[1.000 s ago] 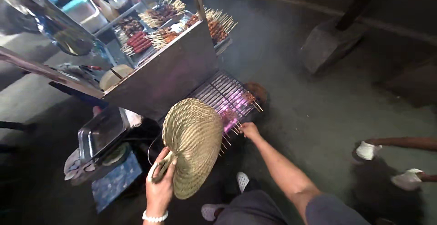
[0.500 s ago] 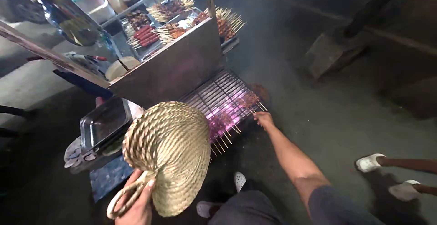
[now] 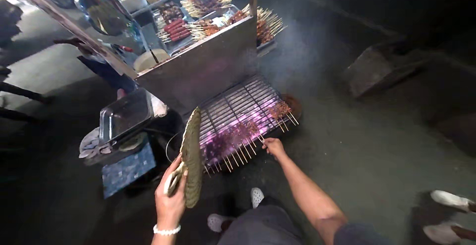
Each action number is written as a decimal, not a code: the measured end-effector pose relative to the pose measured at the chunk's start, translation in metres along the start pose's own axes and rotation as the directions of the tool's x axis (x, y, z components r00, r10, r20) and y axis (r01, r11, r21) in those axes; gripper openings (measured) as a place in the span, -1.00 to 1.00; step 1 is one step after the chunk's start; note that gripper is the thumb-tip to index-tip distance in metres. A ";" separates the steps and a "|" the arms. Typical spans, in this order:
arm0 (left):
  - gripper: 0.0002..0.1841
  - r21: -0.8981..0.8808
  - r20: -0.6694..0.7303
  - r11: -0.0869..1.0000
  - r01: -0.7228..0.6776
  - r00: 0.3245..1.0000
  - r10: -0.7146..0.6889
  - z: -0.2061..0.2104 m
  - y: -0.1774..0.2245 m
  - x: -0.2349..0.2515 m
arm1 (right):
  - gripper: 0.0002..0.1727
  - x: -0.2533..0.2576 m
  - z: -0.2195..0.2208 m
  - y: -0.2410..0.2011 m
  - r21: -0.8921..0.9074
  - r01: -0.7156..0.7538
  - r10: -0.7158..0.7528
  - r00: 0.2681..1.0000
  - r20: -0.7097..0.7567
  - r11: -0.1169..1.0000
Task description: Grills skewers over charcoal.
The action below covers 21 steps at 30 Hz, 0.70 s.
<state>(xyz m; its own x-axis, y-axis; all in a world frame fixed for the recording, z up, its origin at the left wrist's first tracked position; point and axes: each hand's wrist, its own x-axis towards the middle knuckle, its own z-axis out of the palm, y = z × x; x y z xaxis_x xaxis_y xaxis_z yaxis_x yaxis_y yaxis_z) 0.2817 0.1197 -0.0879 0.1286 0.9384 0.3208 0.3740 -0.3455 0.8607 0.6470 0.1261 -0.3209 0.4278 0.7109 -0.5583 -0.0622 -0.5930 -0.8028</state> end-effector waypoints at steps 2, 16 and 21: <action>-0.52 -0.109 -0.011 0.992 0.064 0.998 -0.066 -0.008 0.004 -0.006 | -0.74 0.000 -0.006 0.004 0.128 -0.024 0.025 1.000 -0.001 0.992; -0.46 -0.260 -0.103 0.965 0.015 0.994 -0.044 -0.044 0.021 -0.026 | -0.72 0.044 -0.121 -0.028 0.203 0.128 -0.064 0.954 -0.293 0.971; -0.42 -0.240 -0.163 0.969 0.064 0.981 -0.105 -0.041 0.011 -0.011 | -0.66 0.049 -0.126 -0.021 -0.153 0.001 -0.054 0.938 -0.344 0.988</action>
<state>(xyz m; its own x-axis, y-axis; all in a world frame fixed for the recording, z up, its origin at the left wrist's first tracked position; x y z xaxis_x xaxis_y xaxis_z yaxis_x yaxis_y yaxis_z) 0.2469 0.1049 -0.0664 -0.0623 0.9554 0.2888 0.1501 -0.2771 0.9491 0.7826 0.1260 -0.3055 0.7143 0.5683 -0.4083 0.0766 -0.6435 -0.7616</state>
